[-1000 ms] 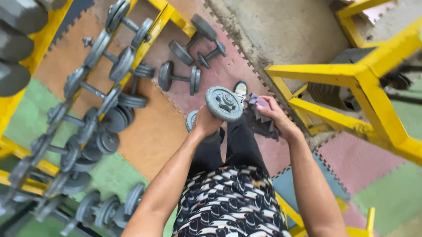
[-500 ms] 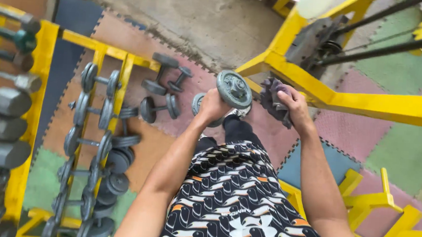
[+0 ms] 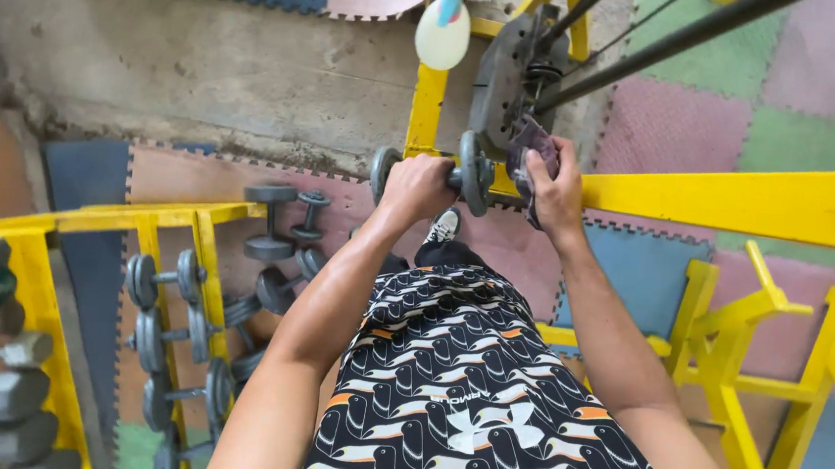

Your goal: Cleaning and organizing dumbbells and machine handles in a weight training area.

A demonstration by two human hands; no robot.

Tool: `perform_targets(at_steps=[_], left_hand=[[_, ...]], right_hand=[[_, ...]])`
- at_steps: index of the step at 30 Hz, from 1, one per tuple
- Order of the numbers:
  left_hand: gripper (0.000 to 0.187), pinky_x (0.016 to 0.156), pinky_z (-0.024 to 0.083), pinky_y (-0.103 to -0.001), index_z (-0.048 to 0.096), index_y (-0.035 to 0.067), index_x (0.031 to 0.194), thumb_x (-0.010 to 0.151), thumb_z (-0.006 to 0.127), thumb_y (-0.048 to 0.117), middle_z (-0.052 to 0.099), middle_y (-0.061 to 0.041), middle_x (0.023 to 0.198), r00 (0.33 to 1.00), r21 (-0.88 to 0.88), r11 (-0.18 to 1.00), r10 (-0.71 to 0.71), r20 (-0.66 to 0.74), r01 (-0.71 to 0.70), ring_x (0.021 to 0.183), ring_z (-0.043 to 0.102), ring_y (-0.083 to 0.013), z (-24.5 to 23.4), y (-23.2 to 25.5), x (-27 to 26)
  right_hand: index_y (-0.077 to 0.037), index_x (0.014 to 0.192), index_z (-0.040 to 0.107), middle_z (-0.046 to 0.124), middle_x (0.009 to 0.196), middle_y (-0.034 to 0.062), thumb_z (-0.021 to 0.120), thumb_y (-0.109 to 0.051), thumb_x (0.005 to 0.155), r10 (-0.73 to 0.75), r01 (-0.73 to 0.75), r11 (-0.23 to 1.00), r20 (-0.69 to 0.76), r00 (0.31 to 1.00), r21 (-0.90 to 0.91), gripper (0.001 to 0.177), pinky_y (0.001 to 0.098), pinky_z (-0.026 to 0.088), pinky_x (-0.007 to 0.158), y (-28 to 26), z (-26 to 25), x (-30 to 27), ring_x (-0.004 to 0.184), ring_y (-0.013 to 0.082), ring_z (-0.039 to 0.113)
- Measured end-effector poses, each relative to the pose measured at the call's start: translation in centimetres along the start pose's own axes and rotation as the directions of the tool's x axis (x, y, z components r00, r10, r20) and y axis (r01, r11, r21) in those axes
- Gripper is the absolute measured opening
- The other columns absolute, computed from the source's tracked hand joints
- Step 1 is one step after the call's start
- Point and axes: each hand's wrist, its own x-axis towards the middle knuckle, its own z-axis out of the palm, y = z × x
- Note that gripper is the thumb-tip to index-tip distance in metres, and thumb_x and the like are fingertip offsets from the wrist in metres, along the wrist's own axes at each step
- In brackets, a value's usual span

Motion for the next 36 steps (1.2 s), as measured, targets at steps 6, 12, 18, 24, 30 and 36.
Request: perform_targets(at_steps=[6,12,18,24,30,36], left_hand=[[0.012,0.069,0.058,-0.052,0.076,0.008,0.075,0.07,0.074,0.019,0.071,-0.022,0.074,0.957,0.177,0.945,0.254,0.14,-0.276,0.072,0.071,-0.0424,3.4,-2.7,5.5],[0.016,0.062,0.058,-0.05,0.074,0.005,0.072,0.07,0.079,0.021,0.071,-0.022,0.071,0.913,0.216,0.9,0.327,0.245,-0.38,0.068,0.073,-0.0398,4.6,-3.0,7.3],[0.015,0.061,0.059,-0.05,0.074,0.006,0.067,0.071,0.079,0.02,0.072,-0.021,0.071,0.953,0.193,0.937,0.263,0.154,-0.29,0.066,0.073,-0.0392,6.2,-3.1,7.8],[0.014,0.057,0.058,-0.05,0.075,0.006,0.08,0.076,0.075,0.019,0.073,-0.02,0.072,0.949,0.078,0.954,0.275,0.156,-0.29,0.063,0.072,-0.0386,6.3,-3.3,7.8],[0.012,0.066,0.06,-0.047,0.078,0.006,0.077,0.074,0.075,0.018,0.074,-0.021,0.079,0.963,0.23,0.951,0.153,0.223,-0.205,0.073,0.074,-0.0381,6.2,-3.1,8.5],[0.011,0.068,0.061,-0.046,0.078,0.007,0.077,0.072,0.075,0.016,0.074,-0.021,0.082,0.971,0.287,0.943,0.111,0.21,-0.17,0.076,0.075,-0.037,6.6,-2.8,7.9]], right_hand=[[-0.003,0.125,0.065,0.06,0.103,0.0028,0.066,-0.032,0.106,0.212,-0.16,0.931,-0.129,0.969,0.328,0.035,0.0265,0.045,0.083,1.5,2.2,0.1,0.091,0.0101,0.053],[0.0,0.144,0.052,0.063,0.131,0.0118,0.07,-0.031,0.1,0.061,-0.032,0.976,-0.13,0.99,0.217,0.056,0.0336,0.044,0.102,0.6,8.0,0.5,0.12,0.023,0.06],[-0.005,0.141,0.057,0.07,0.126,0.0189,0.064,-0.033,0.099,0.237,-0.23,0.971,-0.238,0.942,0.06,0.05,0.0346,0.051,0.102,-3.6,8.6,-1.5,0.118,0.0286,0.069],[0.002,0.149,0.05,0.065,0.131,0.0288,0.06,-0.023,0.106,-0.18,0.118,0.973,-0.329,0.927,-0.2,0.05,0.0435,0.049,0.105,-5.6,8.5,-3.9,0.121,0.0407,0.064],[-0.008,0.128,0.071,0.076,0.093,0.0116,0.062,-0.039,0.097,0.411,-0.404,0.909,0.053,0.91,-0.103,0.046,0.0354,0.054,0.078,-0.7,6.6,6.7,0.085,0.0214,0.072],[0.003,0.14,0.065,0.071,0.122,0.0073,0.063,-0.045,0.106,0.291,-0.337,0.837,0.17,0.942,0.432,0.059,0.0294,0.049,0.094,7.6,8.6,5.0,0.105,0.0121,0.062]])
